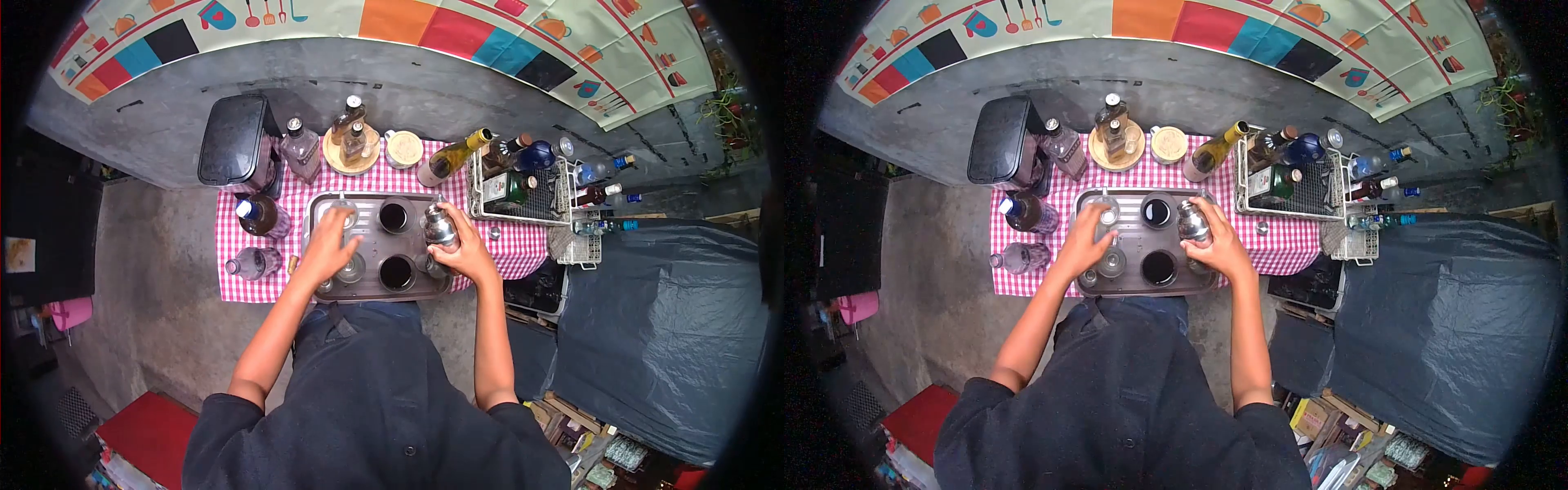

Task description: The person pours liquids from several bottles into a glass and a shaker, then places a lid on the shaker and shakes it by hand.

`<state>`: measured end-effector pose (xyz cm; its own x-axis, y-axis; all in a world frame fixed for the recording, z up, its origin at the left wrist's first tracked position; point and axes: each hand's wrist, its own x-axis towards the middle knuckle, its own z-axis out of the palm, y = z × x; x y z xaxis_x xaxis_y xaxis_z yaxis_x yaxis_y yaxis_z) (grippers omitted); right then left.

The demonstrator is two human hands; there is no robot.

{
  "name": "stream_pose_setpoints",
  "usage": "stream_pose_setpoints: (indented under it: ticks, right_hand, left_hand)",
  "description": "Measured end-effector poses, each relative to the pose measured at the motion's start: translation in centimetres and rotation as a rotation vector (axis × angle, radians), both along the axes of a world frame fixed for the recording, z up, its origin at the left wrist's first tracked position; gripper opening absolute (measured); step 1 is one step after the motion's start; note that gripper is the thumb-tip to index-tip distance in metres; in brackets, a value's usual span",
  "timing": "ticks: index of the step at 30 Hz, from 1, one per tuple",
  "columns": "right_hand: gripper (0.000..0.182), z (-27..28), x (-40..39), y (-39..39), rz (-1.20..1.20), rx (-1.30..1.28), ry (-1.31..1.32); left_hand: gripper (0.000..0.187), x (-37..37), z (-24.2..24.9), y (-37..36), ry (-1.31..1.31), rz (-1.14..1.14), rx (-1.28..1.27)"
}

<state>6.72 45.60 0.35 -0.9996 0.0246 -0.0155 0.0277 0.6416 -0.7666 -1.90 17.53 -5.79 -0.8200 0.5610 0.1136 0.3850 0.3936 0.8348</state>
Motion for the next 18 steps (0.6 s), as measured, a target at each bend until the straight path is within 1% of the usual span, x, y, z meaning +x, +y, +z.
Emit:
stream_pose_setpoints:
  ticks: [2,6,8,10,11,13,18]
  right_hand:
    - [0.082,-1.1,-0.2,0.5,0.016,0.034,0.011]
    - [0.080,-1.8,-0.7,0.8,0.056,0.086,-0.018]
    - [0.079,-1.4,-0.8,0.7,0.087,0.106,-0.102]
    - [0.080,-2.4,-1.0,1.1,0.110,0.114,-0.088]
    - [0.080,-2.5,-1.1,1.0,0.121,0.125,-0.099]
    - [0.083,-2.8,-1.4,1.1,0.129,0.127,-0.151]
    - [0.081,-3.2,-1.7,1.2,0.135,0.134,-0.169]
  left_hand:
    - [0.049,-0.7,-1.5,-0.8,0.064,0.127,-0.099]
    - [0.052,-1.7,-4.3,-1.0,0.037,0.183,-0.106]
    - [0.056,-1.9,-4.8,-0.7,0.026,0.182,-0.127]
    - [0.060,-2.0,-5.3,-0.3,0.008,0.193,-0.154]
    - [0.060,-2.1,-5.8,-0.1,0.009,0.189,-0.152]
    - [0.067,-2.3,-6.5,0.2,0.024,0.181,-0.174]
    - [0.070,-2.3,-6.9,0.7,0.010,0.187,-0.200]
